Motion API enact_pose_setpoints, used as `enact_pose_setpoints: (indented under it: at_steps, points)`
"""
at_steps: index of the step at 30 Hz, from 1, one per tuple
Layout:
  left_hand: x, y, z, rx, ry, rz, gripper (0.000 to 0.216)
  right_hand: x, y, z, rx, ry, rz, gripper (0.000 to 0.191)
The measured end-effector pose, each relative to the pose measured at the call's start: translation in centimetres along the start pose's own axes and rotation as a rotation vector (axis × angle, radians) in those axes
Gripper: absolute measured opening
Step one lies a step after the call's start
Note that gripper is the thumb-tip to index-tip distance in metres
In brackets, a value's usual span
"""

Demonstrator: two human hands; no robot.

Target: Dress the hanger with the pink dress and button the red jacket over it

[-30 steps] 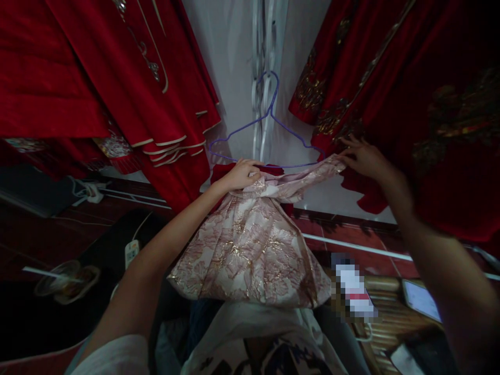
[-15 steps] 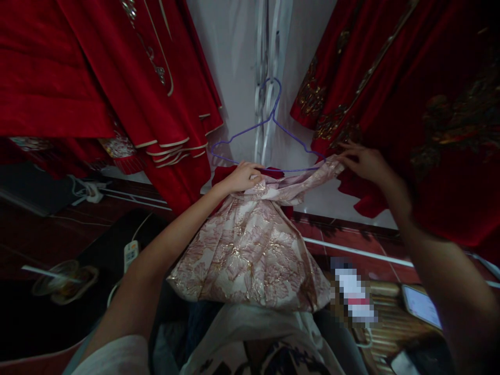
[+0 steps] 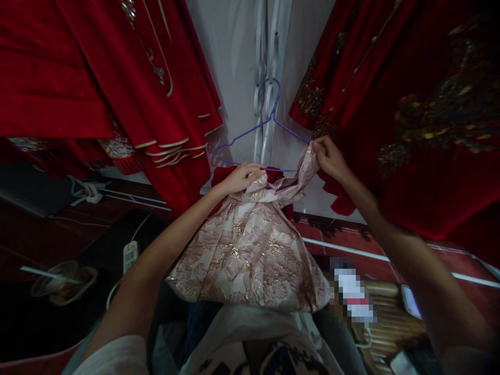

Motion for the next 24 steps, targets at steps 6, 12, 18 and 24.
enact_pose_setpoints:
  at_steps: [6,12,18,24]
  points:
    - [6.3,-7.4,-7.3,-0.596,0.179,-0.360,0.037,-1.3,0.7,-0.5,-0.019,0.020,-0.020,0.037]
    - [12.5,-12.1,-7.7,-0.550,0.106,-0.617,0.039,-1.4,1.3,-0.4,-0.016,0.063,-0.066,0.036]
    - [14.5,-12.3,-6.9,-0.584,0.053,-0.637,0.041,-1.5,1.4,-0.6,-0.001,0.038,-0.047,0.034]
    - [14.5,-9.9,-8.3,-0.648,-0.032,-0.550,0.045,-1.6,1.6,-0.5,0.019,0.054,-0.052,0.033]
Point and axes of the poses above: each hand's wrist, its own y-axis towards the middle knuckle, its own z-axis out of the palm, x = y × z, the point moved 7 cm from there along y, towards the middle knuckle, and after that the axes turned 11 degrees about x, right-handed, at the moved point
